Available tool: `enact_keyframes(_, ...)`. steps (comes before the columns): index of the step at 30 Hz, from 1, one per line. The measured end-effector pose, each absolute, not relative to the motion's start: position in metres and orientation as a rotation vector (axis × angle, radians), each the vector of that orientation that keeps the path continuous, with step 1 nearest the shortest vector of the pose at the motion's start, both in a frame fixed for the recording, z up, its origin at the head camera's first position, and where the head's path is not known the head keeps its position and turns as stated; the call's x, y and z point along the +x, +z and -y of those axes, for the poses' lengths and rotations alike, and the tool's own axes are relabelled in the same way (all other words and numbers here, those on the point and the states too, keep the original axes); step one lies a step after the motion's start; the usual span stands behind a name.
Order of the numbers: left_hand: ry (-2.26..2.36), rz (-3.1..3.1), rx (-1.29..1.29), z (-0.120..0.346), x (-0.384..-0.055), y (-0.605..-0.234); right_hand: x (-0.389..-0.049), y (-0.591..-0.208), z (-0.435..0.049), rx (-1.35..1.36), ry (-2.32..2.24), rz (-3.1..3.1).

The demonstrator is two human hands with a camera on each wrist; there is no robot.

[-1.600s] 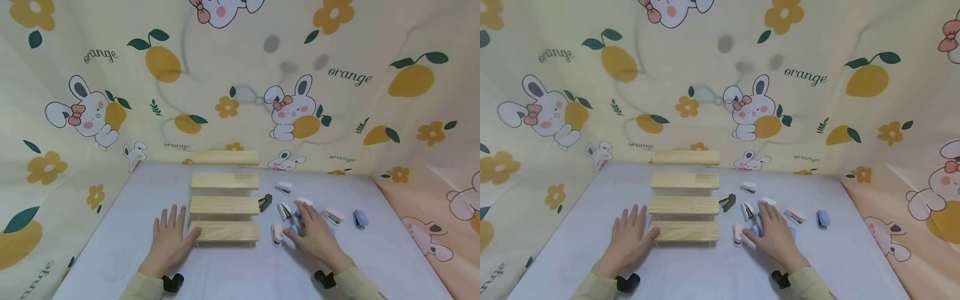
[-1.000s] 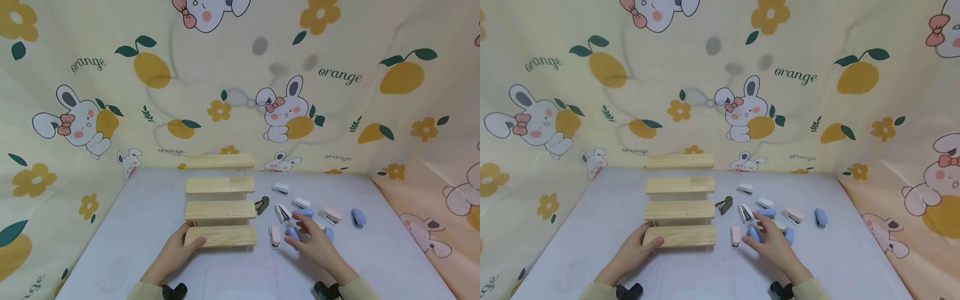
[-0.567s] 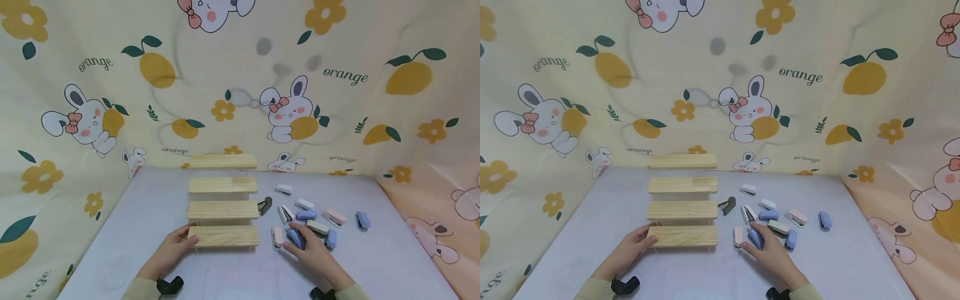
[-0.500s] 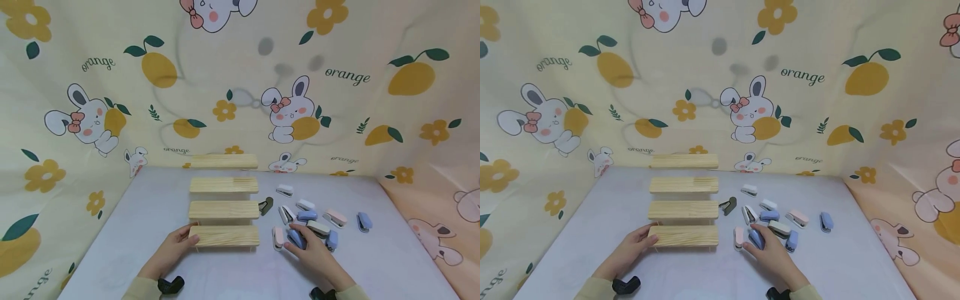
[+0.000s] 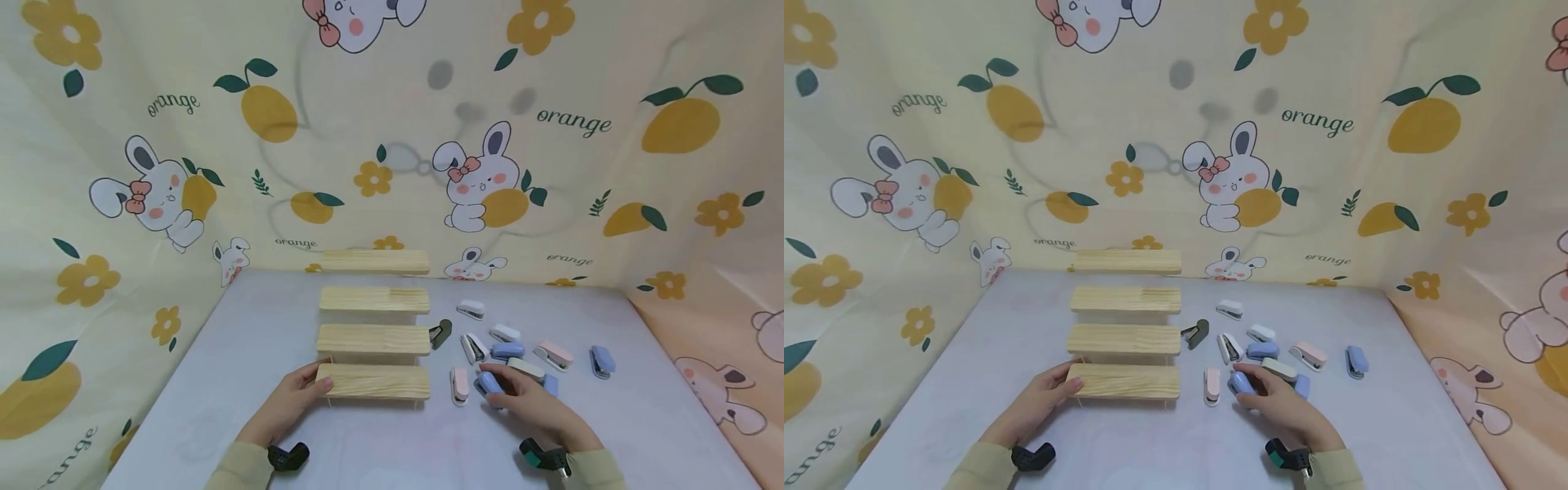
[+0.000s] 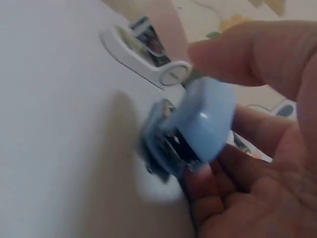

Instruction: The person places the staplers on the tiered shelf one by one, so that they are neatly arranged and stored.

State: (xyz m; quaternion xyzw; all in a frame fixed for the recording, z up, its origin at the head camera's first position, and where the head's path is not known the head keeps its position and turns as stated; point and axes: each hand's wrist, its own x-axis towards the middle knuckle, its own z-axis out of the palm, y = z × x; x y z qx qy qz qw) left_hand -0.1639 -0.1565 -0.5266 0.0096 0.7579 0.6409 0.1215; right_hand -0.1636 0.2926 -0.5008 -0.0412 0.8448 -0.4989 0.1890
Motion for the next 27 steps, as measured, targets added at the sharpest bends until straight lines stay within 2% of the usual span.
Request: enact_keyframes(27, 1.842, -2.235, -0.002, 0.1563, -0.1662, -0.5338, -0.1616, -0.4981, -0.2881, -0.083, -1.299, -2.463)
